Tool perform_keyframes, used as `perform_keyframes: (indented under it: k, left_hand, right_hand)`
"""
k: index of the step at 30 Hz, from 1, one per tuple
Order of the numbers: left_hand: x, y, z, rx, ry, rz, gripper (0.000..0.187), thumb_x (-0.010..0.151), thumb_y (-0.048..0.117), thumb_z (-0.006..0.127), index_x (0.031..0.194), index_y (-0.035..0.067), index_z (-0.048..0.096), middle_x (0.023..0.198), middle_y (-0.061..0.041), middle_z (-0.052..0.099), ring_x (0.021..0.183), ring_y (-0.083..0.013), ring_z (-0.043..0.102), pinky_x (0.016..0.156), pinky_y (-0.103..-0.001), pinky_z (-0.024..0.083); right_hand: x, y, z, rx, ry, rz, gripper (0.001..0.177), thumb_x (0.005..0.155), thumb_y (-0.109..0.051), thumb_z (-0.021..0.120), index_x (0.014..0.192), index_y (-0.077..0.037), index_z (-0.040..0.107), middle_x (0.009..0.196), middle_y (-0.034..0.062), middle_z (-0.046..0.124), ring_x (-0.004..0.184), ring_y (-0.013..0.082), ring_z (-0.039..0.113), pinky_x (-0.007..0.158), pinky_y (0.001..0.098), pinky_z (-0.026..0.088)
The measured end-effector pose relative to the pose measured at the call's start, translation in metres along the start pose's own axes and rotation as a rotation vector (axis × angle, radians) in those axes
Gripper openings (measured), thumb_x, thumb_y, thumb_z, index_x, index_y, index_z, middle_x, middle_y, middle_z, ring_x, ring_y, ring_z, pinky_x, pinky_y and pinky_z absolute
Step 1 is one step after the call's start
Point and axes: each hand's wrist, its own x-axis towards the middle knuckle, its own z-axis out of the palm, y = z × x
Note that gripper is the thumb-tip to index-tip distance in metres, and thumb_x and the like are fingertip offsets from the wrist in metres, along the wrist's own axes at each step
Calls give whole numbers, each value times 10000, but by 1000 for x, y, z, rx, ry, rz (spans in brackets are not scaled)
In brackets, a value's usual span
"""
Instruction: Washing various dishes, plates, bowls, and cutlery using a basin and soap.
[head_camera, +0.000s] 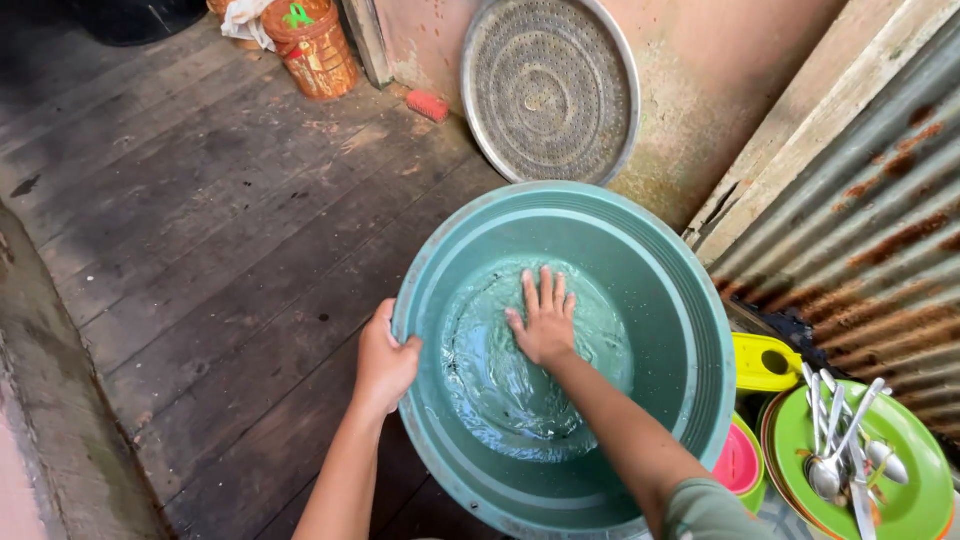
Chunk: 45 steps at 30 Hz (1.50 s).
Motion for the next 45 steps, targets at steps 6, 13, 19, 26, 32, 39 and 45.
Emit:
perform_keyframes:
  k: [6, 13, 19, 26, 32, 39, 45]
  left_hand:
    - [-3, 5, 20, 96, -28, 178, 400, 773, -105, 572, 1149, 12, 638, 945, -101, 757, 871, -161, 733, 788, -310, 564]
    - [3, 17, 36, 186, -69, 242, 388, 767, -84, 584, 1137, 12, 649, 929, -110, 750, 836, -176, 739, 760, -333, 564]
    - [9, 27, 40, 180, -64, 231, 377, 781, -56, 604, 1143, 32, 664, 900, -111, 748, 773, -184, 705, 712, -329, 561]
    - [8, 33, 35, 280, -61, 238, 414, 772, -65, 612, 1174, 27, 649, 921, -107, 738, 789, -185, 703, 737, -328, 547]
    - [5, 28, 41, 200, -56, 215, 433, 793, -98, 600, 1209, 15, 645, 950, -97, 750, 804, -146, 702, 735, -294, 546]
    - [-7, 40, 51, 207, -2, 201, 404, 797, -111, 600, 1189, -23, 641, 972, -108, 747, 827, -138, 708, 752, -276, 541]
    - [-6, 31, 47, 173, -18, 245, 374, 802, -111, 590, 1167, -44, 636, 1001, -115, 739, 851, -124, 691, 771, -263, 536]
  right_hand:
    - [-14, -22, -23, 42, -52, -300, 766, 1001, -527, 461, 1640, -212, 180, 1719, 117, 108, 1606, 326, 72, 1240, 664, 47]
    - [-45, -34, -45, 83, -82, -358, 841, 970, -524, 502, 1628, -134, 150, 1704, 135, 81, 1565, 365, 43, 1191, 671, 25]
    - [-50, -23, -16, 184, -19, -408, 833, 1003, -545, 450, 1642, -133, 109, 1730, 115, 52, 1586, 343, 39, 1216, 661, 62]
    - [-33, 72, -43, 25, -89, -19, 765, 998, -625, 349, 1650, -311, 99, 1742, 69, -41, 1586, 311, -43, 1202, 660, 61]
    - [-121, 109, -55, -317, -297, 70, 1035, 932, -809, 204, 1611, -45, 45, 1703, 161, -79, 1568, 314, -110, 1224, 551, -40]
    - [-190, -7, -52, 278, -1056, 233, 1047, 956, -808, 158, 1636, -16, 73, 1701, 249, -16, 1571, 444, -99, 1257, 580, 13]
    - [-212, 21, -72, 436, -1070, -124, 804, 949, -705, 145, 1650, -313, 136, 1717, 63, 65, 1578, 291, 8, 1250, 578, 6]
